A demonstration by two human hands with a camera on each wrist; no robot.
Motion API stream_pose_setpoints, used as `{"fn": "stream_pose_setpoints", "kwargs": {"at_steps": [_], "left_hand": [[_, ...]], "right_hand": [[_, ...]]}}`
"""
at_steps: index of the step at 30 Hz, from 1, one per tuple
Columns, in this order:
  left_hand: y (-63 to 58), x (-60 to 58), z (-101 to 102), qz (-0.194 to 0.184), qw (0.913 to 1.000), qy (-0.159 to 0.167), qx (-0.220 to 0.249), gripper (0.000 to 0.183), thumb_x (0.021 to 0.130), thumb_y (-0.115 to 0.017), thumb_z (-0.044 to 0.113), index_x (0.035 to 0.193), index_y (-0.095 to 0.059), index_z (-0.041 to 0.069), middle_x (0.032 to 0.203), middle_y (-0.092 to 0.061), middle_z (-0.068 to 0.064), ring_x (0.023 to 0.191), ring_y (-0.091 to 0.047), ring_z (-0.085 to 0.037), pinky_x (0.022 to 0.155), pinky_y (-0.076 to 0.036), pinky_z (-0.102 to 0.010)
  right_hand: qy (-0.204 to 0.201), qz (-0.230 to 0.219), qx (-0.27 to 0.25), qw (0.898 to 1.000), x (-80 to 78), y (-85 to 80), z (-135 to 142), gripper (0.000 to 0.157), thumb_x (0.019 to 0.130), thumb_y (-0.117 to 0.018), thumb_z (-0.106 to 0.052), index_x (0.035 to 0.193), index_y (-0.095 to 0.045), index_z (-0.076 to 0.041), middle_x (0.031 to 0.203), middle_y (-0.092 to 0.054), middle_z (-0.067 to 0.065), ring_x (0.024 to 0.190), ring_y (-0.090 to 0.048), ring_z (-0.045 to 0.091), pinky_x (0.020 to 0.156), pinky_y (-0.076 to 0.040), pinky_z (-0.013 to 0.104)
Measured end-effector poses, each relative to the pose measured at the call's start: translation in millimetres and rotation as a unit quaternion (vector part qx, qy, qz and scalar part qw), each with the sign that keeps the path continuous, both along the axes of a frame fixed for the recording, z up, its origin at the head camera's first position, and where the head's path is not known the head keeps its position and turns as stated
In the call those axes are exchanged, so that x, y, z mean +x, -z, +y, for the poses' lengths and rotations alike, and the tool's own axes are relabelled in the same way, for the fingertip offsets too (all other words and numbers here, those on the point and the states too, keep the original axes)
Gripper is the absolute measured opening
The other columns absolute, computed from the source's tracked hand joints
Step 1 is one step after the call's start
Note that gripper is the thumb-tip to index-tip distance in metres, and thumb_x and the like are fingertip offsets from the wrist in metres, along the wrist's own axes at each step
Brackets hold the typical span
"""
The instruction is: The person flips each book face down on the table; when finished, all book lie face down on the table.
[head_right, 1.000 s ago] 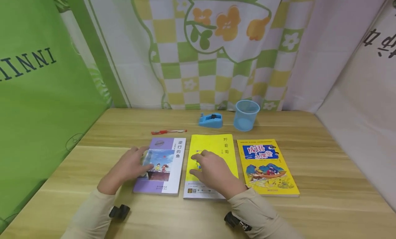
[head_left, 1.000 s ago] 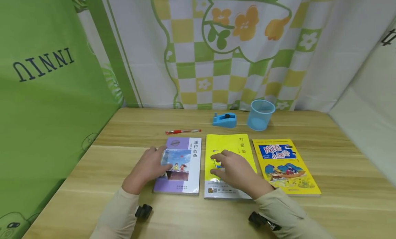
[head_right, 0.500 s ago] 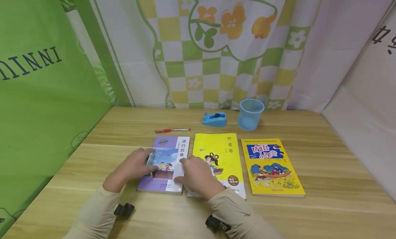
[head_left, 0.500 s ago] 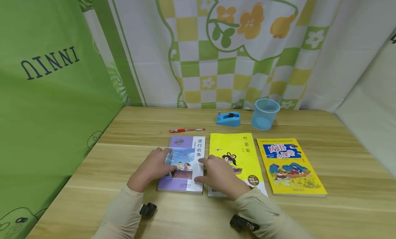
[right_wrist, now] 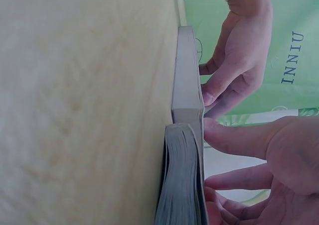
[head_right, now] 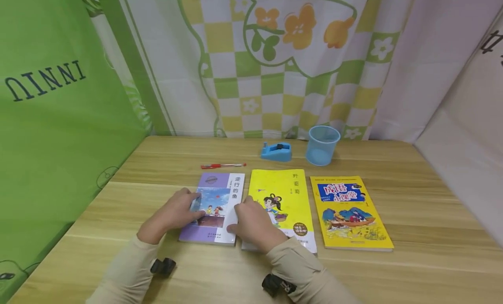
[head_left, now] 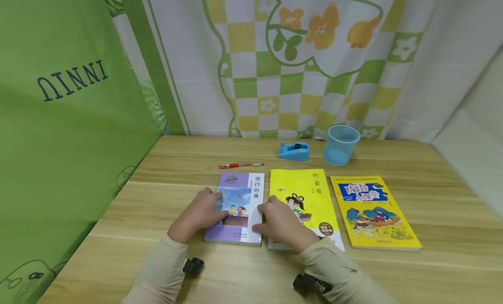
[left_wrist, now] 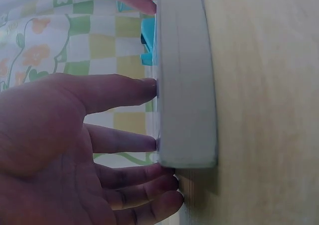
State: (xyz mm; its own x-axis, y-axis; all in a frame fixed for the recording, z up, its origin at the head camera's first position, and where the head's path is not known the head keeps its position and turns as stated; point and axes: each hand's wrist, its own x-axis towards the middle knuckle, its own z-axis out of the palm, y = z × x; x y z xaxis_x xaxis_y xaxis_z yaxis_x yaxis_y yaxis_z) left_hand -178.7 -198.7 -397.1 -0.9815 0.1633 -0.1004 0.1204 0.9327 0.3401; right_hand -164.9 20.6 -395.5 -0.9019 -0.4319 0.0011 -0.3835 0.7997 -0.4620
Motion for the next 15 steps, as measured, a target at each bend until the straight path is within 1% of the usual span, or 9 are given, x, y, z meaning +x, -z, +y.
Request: {"fn": "stream_pose_setpoints", "kwargs": {"at_steps": [9,15], "left_hand": [[-0.6,1.3,2.0,-0.004,0.9999,-0.007,0.009,0.063,0.089,-0.074,0.026,0.139,-0.055,-0.007,0.110,-0.056,-0.018,0.097,-0.049,-0.026,0.089,-0.048,-0.044],[0.9,2.1,2.6,0.000,0.9999,-0.006,0.016,0.062,0.089,-0.075,0.025,0.138,-0.055,-0.008,0.109,-0.056,-0.017,0.096,-0.047,-0.025,0.089,-0.047,-0.042]], "right_hand": [[0.010,-0.021,0.006,1.000,-1.2,0.0,-1.0,0.048,0.080,-0.087,-0.025,0.117,-0.073,0.002,0.094,-0.058,0.011,0.082,-0.048,0.021,0.069,-0.042,0.030],[0.019,-0.027,0.005,0.999,-0.4,-0.3,-2.9,0.048,0.079,-0.087,-0.024,0.117,-0.073,0.002,0.096,-0.059,0.011,0.084,-0.048,0.021,0.070,-0.043,0.030]]}}
